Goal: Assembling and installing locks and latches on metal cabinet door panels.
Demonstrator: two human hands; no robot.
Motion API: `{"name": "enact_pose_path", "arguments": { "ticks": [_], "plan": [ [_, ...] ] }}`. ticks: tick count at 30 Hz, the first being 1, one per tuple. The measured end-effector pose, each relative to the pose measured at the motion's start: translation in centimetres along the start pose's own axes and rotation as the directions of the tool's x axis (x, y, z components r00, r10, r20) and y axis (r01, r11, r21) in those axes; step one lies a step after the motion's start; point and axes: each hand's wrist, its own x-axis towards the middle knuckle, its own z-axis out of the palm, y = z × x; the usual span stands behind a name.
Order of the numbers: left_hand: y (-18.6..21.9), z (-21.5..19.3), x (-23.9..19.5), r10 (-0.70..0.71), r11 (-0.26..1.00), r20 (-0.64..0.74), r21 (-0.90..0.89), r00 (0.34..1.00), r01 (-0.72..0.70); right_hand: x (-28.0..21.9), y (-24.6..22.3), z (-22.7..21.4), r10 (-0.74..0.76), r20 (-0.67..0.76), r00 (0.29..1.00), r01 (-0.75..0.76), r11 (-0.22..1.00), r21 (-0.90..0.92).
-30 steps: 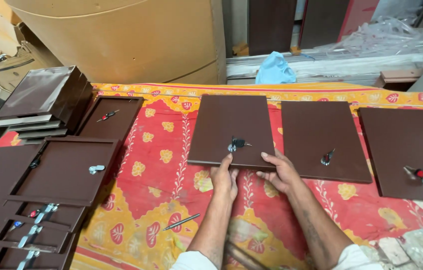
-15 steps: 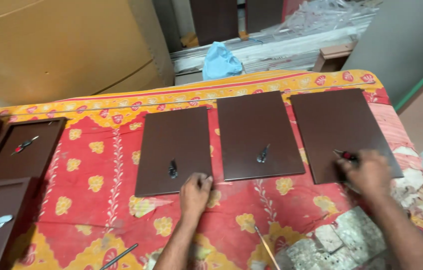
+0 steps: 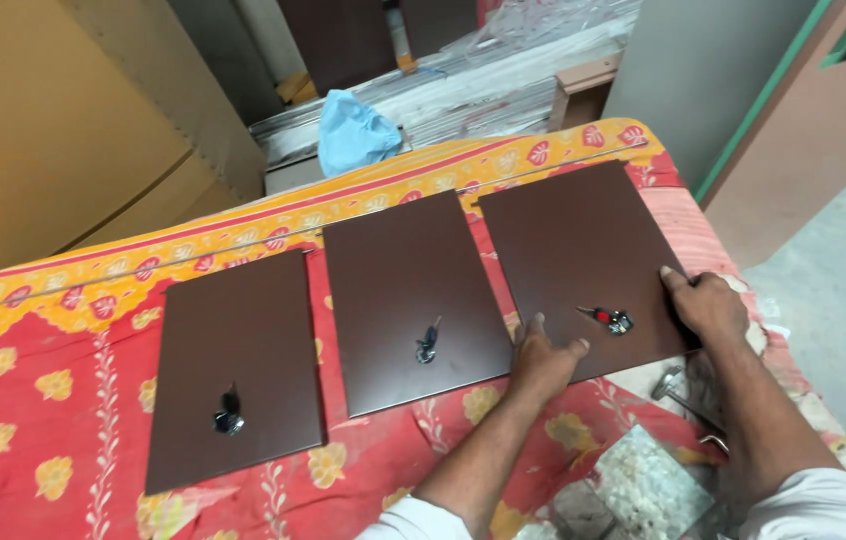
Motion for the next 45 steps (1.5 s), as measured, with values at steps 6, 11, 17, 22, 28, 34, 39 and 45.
{"name": "enact_pose_path", "arguments": {
  "ticks": [6,11,17,22,28,34,39,45],
  "plan": [
    [4.4,-0.7,-0.1,-0.140,0.912,0.104,-0.373,0.985,0.169,0.4,1.7,-2.9,0.107,-0.142,0.984,-0.082,0.981,0.173],
    [2.2,0.5,1.9,-0.025,0.923,0.190,-0.373,0.982,0.096,5.0,5.7,-0.5,0.075,-0.196,0.978,-0.047,0.988,0.145],
    [-1.5,-15.4,-3.6,0.319,0.947,-0.456,0.186,0.831,-0.261,-4.6,-10.8,1.9,-0.335,-0.362,0.870,0.430,0.876,0.221],
    [-8.8,-22.4,-1.3,0.133,0.951,-0.719,0.287,0.682,0.117,-11.9,-18.6,9.5,-0.520,0.118,0.846,0.446,0.811,0.379],
    [-8.2,-22.0,0.0,-0.322,0.935,-0.577,-0.318,0.750,0.156,-12.5,-19.4,10.3,-0.367,-0.053,0.929,0.355,0.840,0.411],
    [-4.2,-20.1,-2.0,-0.343,0.878,-0.319,-0.443,0.883,0.181,-10.3,-15.6,7.2,-0.338,-0.125,0.933,0.360,0.887,0.289],
    [-10.5,-30.3,-6.5,0.322,0.915,-0.724,0.404,0.610,-0.004,-15.5,-20.4,5.0,-0.546,-0.347,0.763,0.635,0.735,0.237],
    [-20.5,-45.0,-12.9,-0.439,0.778,-0.766,-0.061,0.470,0.626,-30.4,-33.7,18.2,-0.616,0.490,0.617,0.147,0.702,0.697]
  ]
}}
